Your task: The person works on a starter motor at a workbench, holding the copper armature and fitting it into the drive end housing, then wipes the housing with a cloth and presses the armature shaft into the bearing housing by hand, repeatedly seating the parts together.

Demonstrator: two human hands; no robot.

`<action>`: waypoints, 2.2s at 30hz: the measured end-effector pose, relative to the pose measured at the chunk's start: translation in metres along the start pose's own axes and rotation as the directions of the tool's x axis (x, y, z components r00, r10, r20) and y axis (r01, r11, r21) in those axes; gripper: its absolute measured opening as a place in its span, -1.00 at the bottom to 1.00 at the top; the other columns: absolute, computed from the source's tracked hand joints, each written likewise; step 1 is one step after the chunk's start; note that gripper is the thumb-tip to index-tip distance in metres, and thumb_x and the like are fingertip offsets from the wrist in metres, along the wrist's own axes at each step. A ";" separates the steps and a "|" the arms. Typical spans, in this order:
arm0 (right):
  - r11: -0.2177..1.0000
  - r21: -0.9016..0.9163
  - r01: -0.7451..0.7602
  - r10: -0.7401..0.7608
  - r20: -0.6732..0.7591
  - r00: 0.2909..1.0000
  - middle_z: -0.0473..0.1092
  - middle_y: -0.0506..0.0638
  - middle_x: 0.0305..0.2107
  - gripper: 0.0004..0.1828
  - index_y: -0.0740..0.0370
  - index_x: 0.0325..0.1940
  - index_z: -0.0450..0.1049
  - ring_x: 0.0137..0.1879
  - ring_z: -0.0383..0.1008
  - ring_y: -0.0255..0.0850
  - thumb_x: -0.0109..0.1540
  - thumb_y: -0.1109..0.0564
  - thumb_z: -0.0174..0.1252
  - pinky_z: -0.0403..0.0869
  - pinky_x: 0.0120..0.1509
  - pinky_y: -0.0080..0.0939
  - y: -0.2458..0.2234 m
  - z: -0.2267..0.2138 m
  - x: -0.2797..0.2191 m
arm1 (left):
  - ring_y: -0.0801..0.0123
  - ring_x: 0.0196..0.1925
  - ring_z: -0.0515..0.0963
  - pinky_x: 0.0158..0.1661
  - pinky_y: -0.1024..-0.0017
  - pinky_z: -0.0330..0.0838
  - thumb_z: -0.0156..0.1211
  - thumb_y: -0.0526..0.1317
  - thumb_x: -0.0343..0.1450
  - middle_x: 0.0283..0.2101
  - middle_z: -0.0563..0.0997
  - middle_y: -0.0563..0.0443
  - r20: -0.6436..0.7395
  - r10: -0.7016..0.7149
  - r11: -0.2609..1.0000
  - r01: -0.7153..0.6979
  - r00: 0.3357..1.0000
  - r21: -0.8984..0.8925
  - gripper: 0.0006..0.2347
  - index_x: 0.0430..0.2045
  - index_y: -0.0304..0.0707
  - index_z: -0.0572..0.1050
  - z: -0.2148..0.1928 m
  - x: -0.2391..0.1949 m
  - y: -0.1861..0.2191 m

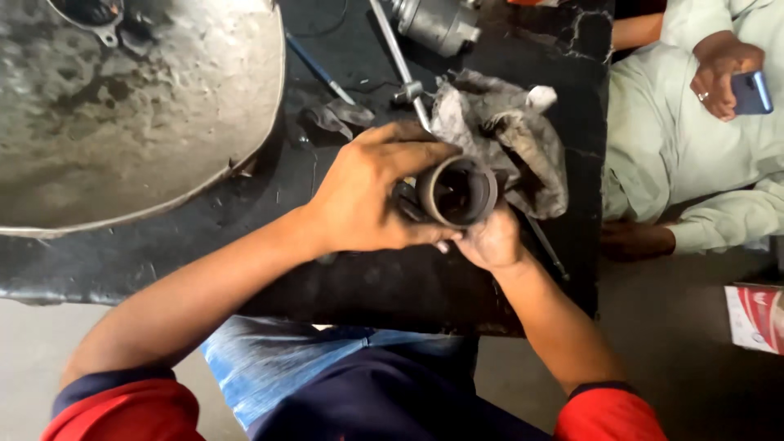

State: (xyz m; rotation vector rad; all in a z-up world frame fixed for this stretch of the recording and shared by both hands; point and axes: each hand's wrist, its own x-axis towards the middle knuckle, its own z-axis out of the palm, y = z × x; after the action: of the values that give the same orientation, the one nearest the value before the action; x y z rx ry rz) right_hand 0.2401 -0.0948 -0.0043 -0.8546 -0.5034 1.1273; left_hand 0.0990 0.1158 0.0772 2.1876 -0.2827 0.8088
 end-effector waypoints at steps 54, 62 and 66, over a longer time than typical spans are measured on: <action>0.205 -0.877 0.436 -0.365 0.345 0.865 0.44 0.08 -0.15 -0.79 0.46 0.05 0.47 -0.07 0.49 -0.35 0.38 0.28 0.28 0.50 0.08 -0.43 -0.092 0.105 0.064 | -0.17 -0.15 0.53 -0.18 0.05 0.46 0.58 -0.16 0.04 -0.25 0.55 -0.28 -0.239 -0.111 0.993 0.118 0.965 0.014 -0.35 -0.14 -0.39 0.24 -0.026 -0.010 -0.019; -0.330 -0.845 0.421 -0.314 0.519 0.795 0.50 0.13 -0.18 -0.79 0.38 -0.04 0.55 -0.07 0.60 -0.08 0.25 0.36 0.34 0.55 0.06 -0.22 -0.091 0.129 0.069 | -0.14 -0.13 0.54 -0.08 0.10 0.46 0.52 -0.25 0.08 -0.19 0.58 -0.25 -0.252 -0.083 0.993 0.102 0.964 0.062 -0.41 -0.09 -0.41 0.30 -0.021 -0.011 -0.025; -0.479 -0.719 0.504 -0.302 0.674 0.674 0.48 0.14 -0.21 -0.80 0.38 -0.17 0.54 -0.09 0.57 0.06 0.15 0.40 0.34 0.56 0.04 -0.05 -0.077 0.123 0.079 | -0.11 -0.09 0.55 -0.02 0.14 0.47 0.50 -0.24 0.06 -0.14 0.59 -0.28 -0.282 -0.030 0.987 0.073 0.959 0.142 -0.37 -0.01 -0.49 0.36 -0.022 -0.012 -0.029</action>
State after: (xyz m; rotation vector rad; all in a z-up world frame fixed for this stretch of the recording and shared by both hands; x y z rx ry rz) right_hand 0.2231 0.0059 0.1258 -1.7008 -1.9180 -0.4887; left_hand 0.0924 0.1509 0.0641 2.1741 -0.0227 1.1266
